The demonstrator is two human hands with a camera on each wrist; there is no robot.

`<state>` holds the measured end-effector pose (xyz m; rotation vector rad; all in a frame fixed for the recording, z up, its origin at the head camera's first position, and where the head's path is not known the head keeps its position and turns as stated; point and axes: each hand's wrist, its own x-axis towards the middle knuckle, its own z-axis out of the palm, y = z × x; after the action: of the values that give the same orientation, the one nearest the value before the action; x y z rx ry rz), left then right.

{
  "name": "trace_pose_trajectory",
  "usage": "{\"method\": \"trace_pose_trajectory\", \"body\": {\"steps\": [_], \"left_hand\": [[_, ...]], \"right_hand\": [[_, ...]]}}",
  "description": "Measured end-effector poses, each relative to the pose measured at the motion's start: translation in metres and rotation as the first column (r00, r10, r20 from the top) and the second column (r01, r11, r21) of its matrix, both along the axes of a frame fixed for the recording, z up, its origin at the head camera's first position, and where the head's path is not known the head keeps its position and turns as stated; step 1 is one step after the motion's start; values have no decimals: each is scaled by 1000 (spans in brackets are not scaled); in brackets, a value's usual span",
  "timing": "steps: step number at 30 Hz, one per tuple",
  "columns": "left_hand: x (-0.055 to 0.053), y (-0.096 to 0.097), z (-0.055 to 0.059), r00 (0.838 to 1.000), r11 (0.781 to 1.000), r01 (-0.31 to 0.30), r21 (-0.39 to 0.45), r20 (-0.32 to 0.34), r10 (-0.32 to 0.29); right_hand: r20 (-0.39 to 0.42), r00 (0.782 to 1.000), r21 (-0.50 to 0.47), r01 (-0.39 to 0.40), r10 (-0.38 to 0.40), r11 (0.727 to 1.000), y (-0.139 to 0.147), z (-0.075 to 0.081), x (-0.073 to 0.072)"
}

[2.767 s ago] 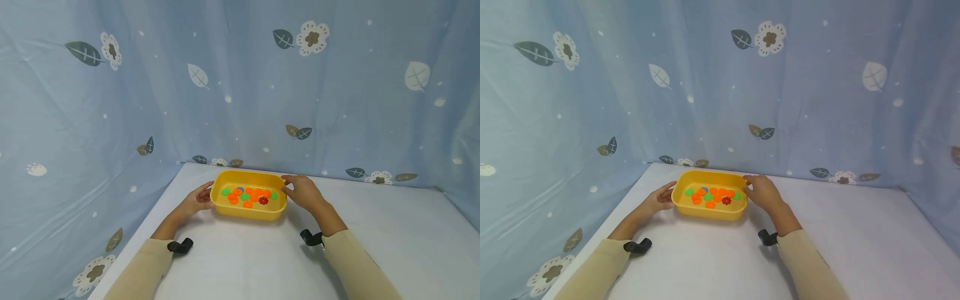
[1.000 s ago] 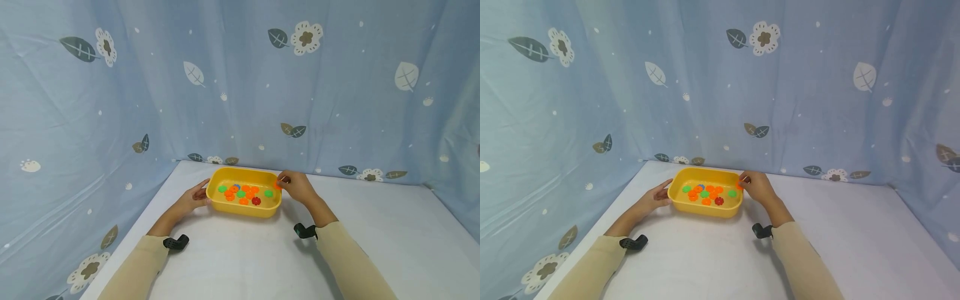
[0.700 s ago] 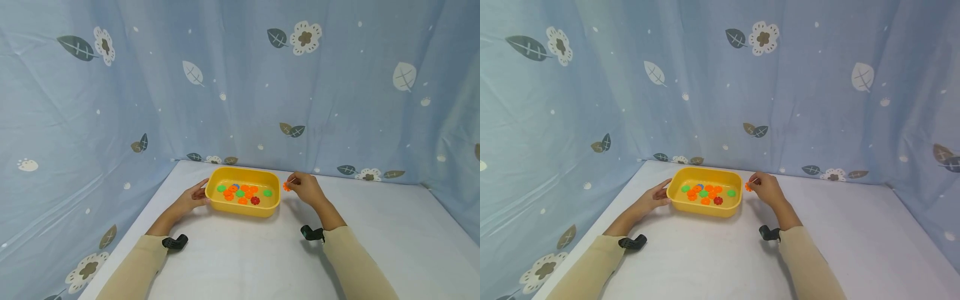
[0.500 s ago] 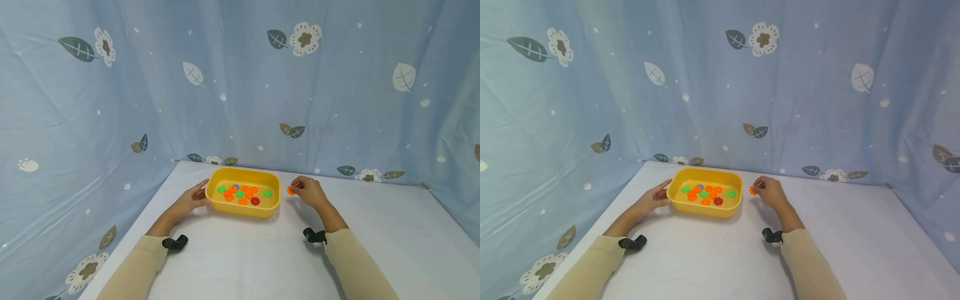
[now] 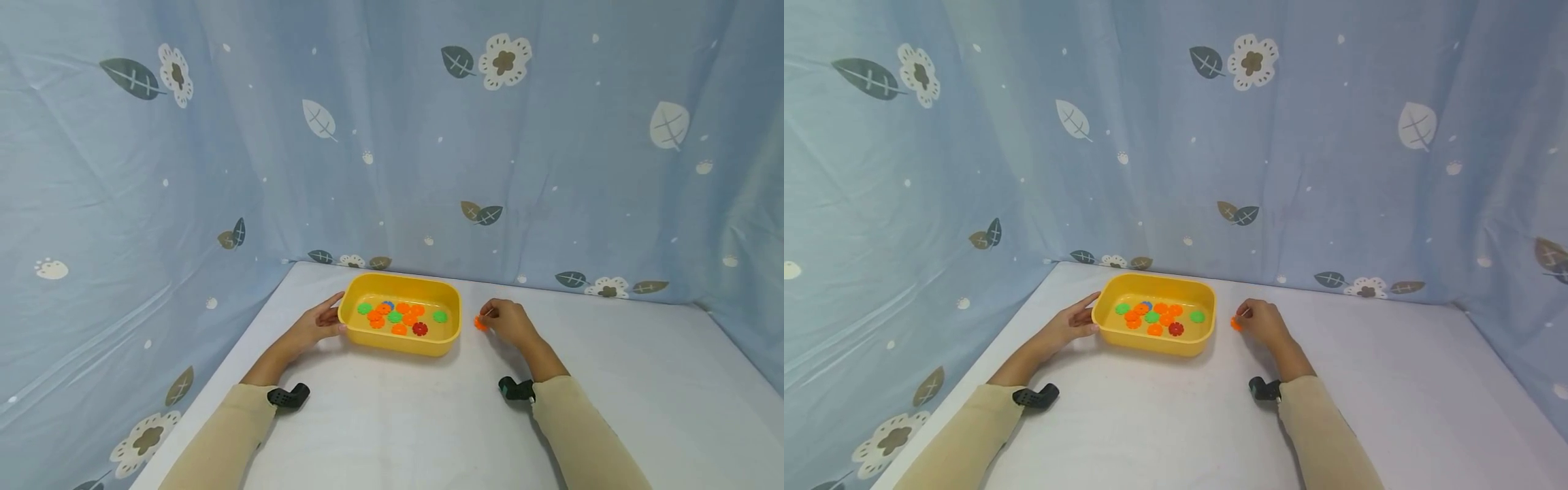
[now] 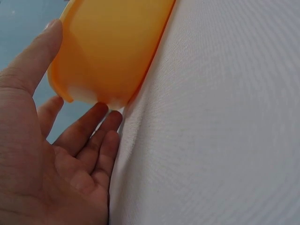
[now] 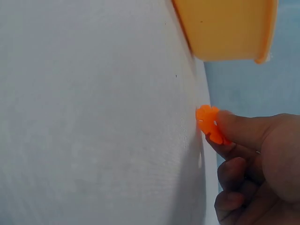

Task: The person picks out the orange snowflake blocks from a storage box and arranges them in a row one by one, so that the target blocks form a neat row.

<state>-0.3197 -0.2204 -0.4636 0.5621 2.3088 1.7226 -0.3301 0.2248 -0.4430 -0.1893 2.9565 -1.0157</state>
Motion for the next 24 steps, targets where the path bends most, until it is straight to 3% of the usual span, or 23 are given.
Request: {"method": "trace_pose_trajectory", "body": {"steps": [7, 18, 24], "left_hand": [[17, 6, 25, 1000, 1000, 14, 15, 25, -15], [21, 7, 28, 1000, 1000, 6, -16, 20, -6], [21, 7, 30, 1000, 1000, 4, -15, 22, -4]], "right_hand": [[4, 1000, 51, -3, 3, 999, -2, 2, -1], [93, 995, 133, -35, 23, 991, 1, -3, -7], [100, 994, 183, -59, 42, 981, -4, 9, -10]]}}
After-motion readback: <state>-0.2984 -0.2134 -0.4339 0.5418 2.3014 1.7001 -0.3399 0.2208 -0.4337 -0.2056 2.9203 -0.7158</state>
